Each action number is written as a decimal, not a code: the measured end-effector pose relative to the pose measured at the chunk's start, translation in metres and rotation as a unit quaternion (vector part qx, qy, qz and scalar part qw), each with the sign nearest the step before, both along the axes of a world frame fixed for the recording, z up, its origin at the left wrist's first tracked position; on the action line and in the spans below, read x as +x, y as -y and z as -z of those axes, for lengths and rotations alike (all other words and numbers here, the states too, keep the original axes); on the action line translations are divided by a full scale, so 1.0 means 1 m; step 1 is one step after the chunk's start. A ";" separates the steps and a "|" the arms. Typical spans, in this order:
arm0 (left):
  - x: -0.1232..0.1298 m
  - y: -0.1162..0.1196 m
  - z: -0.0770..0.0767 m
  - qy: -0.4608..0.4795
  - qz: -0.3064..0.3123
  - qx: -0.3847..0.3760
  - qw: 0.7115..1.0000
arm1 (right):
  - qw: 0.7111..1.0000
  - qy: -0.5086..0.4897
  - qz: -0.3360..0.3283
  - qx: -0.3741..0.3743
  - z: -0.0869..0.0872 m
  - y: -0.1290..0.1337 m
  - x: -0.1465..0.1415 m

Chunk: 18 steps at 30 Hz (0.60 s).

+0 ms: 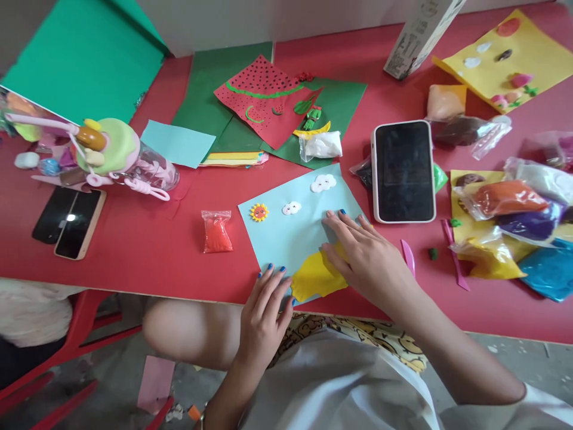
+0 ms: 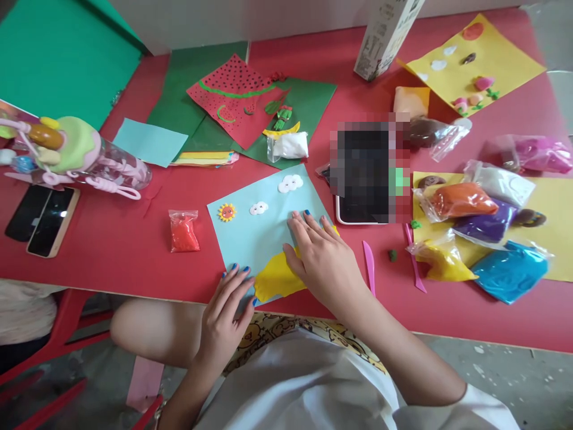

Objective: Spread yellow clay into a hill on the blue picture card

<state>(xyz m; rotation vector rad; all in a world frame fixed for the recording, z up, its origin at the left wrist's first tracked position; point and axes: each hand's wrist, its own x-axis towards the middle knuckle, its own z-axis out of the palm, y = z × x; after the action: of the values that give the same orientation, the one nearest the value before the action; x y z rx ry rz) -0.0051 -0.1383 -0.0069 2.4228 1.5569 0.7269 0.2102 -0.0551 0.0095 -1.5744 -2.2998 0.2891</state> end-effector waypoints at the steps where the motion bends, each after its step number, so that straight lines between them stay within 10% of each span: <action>1: 0.000 0.001 0.001 0.000 0.002 0.008 1.000 | 1.000 -0.017 0.003 0.010 -0.004 0.000 0.002; 8: 0.001 -0.002 0.004 -0.005 0.014 0.023 1.000 | 0.970 -0.019 0.217 0.111 -0.016 -0.004 0.046; 12: 0.006 -0.017 -0.001 -0.038 0.019 -0.004 0.999 | 0.978 0.013 0.207 0.000 -0.010 -0.009 0.058; 18: 0.010 -0.048 -0.013 -0.062 0.037 -0.018 0.997 | 0.992 0.012 0.107 0.059 -0.014 0.038 0.019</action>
<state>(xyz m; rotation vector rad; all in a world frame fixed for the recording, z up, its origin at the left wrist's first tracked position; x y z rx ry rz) 0.0053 -0.0902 0.0059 2.5276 1.4999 0.5418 0.2289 -0.0929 0.0240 -1.7530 -2.0998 0.0799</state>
